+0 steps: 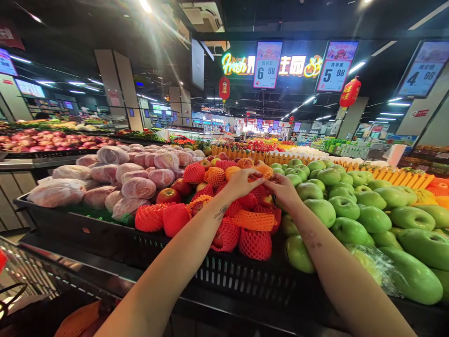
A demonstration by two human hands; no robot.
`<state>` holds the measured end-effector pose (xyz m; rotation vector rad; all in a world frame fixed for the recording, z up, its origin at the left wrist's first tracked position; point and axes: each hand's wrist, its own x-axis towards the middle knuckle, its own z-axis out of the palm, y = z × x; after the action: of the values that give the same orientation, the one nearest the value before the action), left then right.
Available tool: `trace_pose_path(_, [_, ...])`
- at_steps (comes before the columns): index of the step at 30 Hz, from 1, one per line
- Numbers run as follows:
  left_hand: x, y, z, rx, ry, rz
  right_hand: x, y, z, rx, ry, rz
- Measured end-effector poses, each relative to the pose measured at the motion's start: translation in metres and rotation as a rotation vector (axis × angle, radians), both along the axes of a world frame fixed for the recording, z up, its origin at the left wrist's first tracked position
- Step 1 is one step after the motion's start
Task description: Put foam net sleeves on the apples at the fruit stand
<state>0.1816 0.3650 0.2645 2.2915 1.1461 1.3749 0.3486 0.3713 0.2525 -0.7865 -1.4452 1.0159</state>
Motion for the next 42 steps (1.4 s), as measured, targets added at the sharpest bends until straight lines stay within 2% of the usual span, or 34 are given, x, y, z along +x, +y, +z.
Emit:
trace_pose_path(4, [0.0, 0.0, 0.0, 0.003, 0.082, 0.03, 0.003, 0.006, -0.001, 0.001, 0.052, -0.066])
trace_pose_path(9, [-0.003, 0.002, 0.002, -0.002, 0.047, 0.204, 0.005, 0.009, 0.001, 0.019, 0.038, -0.159])
trace_pose_path(13, [-0.007, 0.007, 0.001, -0.028, -0.079, 0.324, 0.009, 0.015, -0.001, -0.008, -0.054, -0.275])
trace_pose_path(16, [-0.008, 0.009, 0.0, -0.005, -0.253, 0.351, 0.011, 0.017, -0.003, 0.049, -0.112, -0.356])
trace_pose_path(19, [-0.008, 0.007, 0.002, 0.03, -0.328, 0.242, 0.011, 0.013, -0.001, 0.149, -0.1, -0.392])
trace_pose_path(23, [-0.002, 0.0, 0.003, 0.105, -0.105, -0.006, 0.012, 0.002, 0.005, 0.3, -0.057, -0.43])
trace_pose_path(26, [0.002, -0.004, 0.002, 0.11, 0.043, -0.101, 0.016, -0.002, 0.009, 0.389, -0.086, -0.482])
trace_pose_path(28, [0.002, -0.005, 0.003, 0.064, 0.021, -0.031, 0.018, -0.002, 0.009, 0.395, -0.151, -0.497])
trace_pose_path(32, [-0.006, -0.006, 0.007, -0.036, -0.215, 0.367, 0.018, 0.001, 0.004, 0.272, -0.349, -0.346])
trace_pose_path(34, [-0.009, -0.006, 0.01, -0.03, -0.268, 0.43, 0.014, 0.0, 0.003, 0.237, -0.407, -0.307])
trace_pose_path(36, [-0.009, -0.006, 0.01, 0.034, -0.264, 0.347, 0.011, -0.002, 0.005, 0.239, -0.393, -0.364])
trace_pose_path(38, [-0.006, -0.007, 0.009, 0.133, -0.2, 0.158, 0.009, -0.006, 0.009, 0.188, -0.281, -0.405])
trace_pose_path(40, [-0.002, -0.01, 0.008, 0.207, -0.081, -0.062, 0.009, -0.009, 0.014, 0.047, -0.094, -0.324])
trace_pose_path(42, [0.002, -0.015, 0.006, 0.224, 0.059, -0.239, 0.011, -0.011, 0.019, -0.102, 0.091, -0.178])
